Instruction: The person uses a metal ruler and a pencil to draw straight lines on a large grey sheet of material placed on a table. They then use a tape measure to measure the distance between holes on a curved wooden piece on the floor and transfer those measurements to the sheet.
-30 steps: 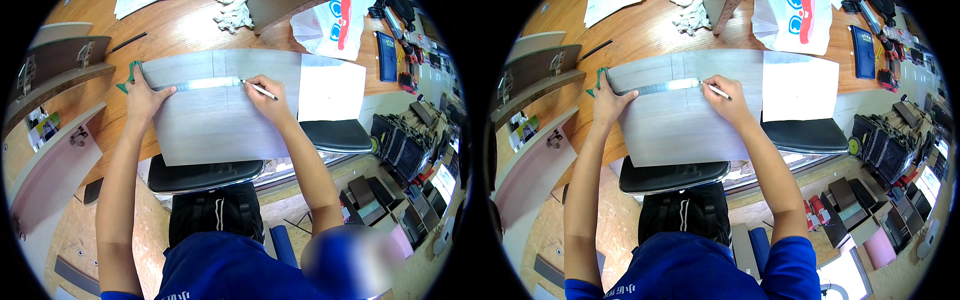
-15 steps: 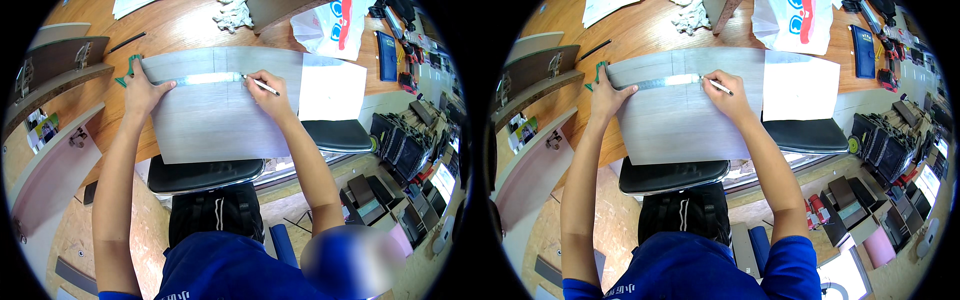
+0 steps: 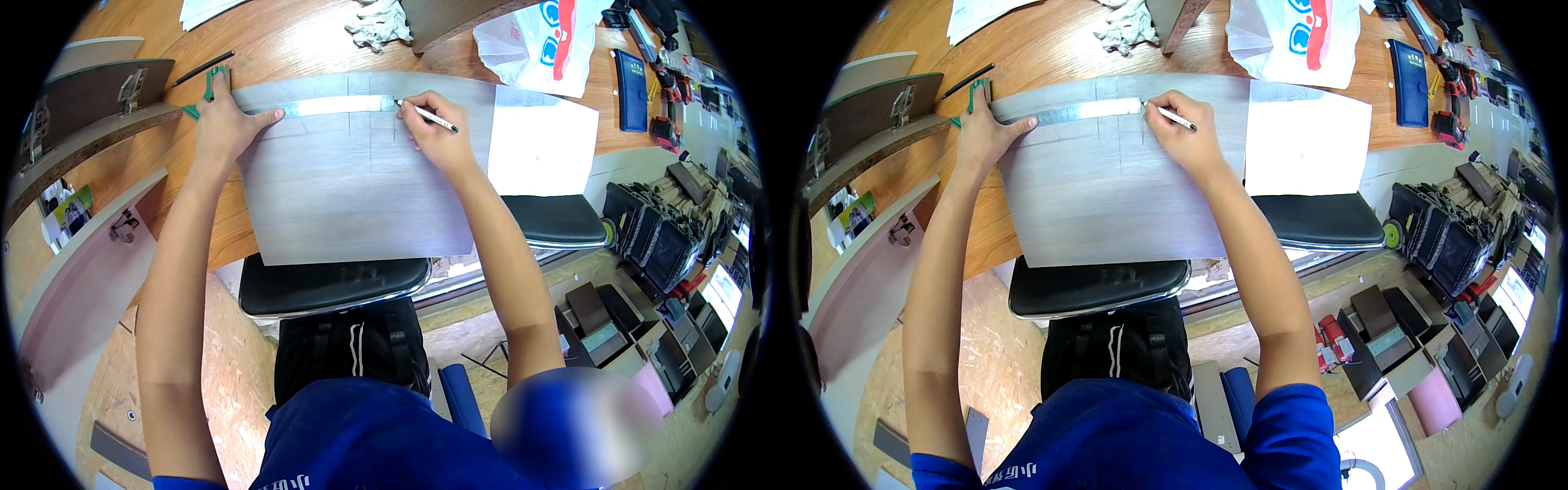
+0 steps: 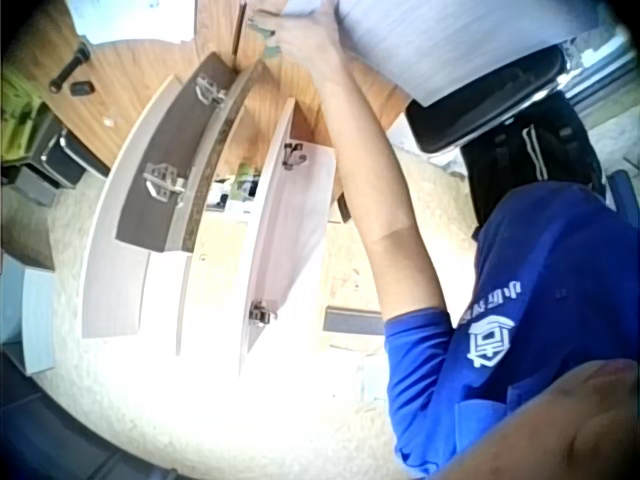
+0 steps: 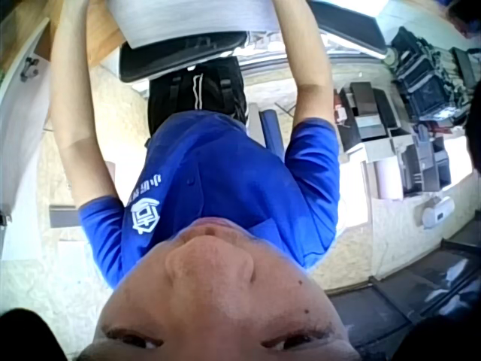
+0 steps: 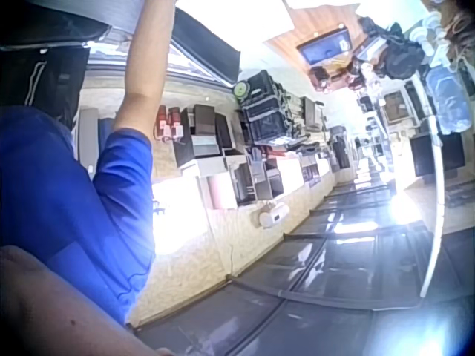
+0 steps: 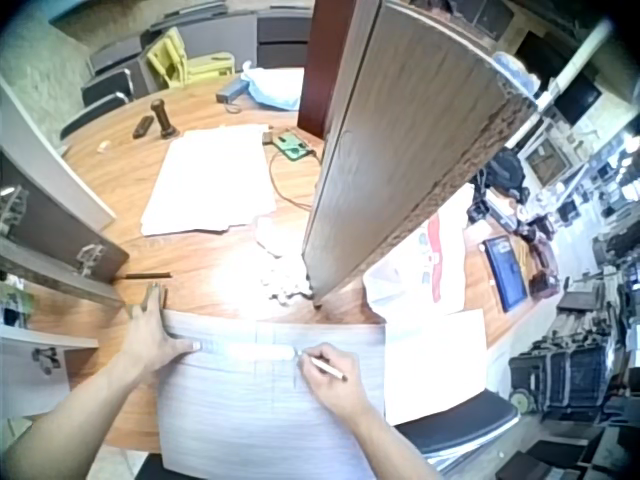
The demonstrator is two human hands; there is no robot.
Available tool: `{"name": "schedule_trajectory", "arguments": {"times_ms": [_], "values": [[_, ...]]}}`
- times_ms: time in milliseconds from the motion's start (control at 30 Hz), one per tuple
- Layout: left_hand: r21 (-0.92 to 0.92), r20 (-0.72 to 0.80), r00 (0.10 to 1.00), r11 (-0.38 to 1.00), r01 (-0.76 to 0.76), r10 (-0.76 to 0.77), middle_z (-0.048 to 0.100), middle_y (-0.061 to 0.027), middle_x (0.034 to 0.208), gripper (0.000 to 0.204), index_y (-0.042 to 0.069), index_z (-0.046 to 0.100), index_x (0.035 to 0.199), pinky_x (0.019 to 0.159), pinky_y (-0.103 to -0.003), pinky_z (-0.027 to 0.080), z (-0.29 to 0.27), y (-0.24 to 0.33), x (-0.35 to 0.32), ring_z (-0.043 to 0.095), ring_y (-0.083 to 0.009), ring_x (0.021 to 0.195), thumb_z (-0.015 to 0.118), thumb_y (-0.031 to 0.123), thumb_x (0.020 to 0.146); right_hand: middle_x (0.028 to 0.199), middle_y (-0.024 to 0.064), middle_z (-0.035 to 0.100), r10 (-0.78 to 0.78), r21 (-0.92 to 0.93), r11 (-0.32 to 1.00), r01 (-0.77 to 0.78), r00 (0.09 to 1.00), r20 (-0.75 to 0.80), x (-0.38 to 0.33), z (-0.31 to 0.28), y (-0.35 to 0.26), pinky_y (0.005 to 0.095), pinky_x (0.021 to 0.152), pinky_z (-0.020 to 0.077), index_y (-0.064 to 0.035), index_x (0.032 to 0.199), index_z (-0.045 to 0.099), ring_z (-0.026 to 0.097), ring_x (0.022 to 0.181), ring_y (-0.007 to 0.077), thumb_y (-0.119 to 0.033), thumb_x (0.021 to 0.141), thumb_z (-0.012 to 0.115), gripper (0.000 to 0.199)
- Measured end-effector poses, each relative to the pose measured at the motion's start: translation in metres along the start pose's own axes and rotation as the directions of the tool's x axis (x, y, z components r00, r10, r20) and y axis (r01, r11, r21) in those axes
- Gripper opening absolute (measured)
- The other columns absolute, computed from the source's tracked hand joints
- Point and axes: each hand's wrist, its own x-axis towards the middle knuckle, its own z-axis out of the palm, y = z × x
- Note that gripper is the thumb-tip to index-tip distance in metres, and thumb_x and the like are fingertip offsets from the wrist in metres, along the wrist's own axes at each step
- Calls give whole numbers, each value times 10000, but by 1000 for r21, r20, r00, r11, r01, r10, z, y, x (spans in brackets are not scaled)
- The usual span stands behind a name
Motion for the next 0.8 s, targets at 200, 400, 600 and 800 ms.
{"name": "schedule_trajectory", "arguments": {"times_ms": [200,400,600,800], "values": [[21,17,1000,1000,5,-5,558,-408,1191,1229,-35,271,1498,908,-471,546,-7,10,2,617,-484,1094,892,565,623,703,53,676,59,78,995,-57,998,-20,3,-1,-4,241,518,464,36,915,687,575,573,68,-100,899,688,137],[18,-20,999,999,-41,41,537,-416,1211,1284,-37,267,1513,921,-477,539,-2,3,2,631,-498,1072,873,637,603,807,70,715,56,-22,998,-55,998,33,2,-5,-7,228,467,465,44,941,669,570,568,62,-104,946,646,150],[15,-6,997,997,-73,73,525,-415,1231,1269,-16,265,1515,938,-483,530,-2,2,-7,605,-503,1115,869,633,608,724,105,709,73,-21,997,-73,997,-7,-8,-4,-4,268,608,501,26,918,708,649,646,107,-128,873,703,161],[33,39,999,999,-3,2,519,-404,1226,1240,-43,258,1498,888,-462,560,0,1,-26,644,-473,1038,879,583,627,721,119,704,99,-31,995,-99,995,10,-32,-3,-4,271,609,503,22,911,710,652,650,111,-131,873,704,158]]}}
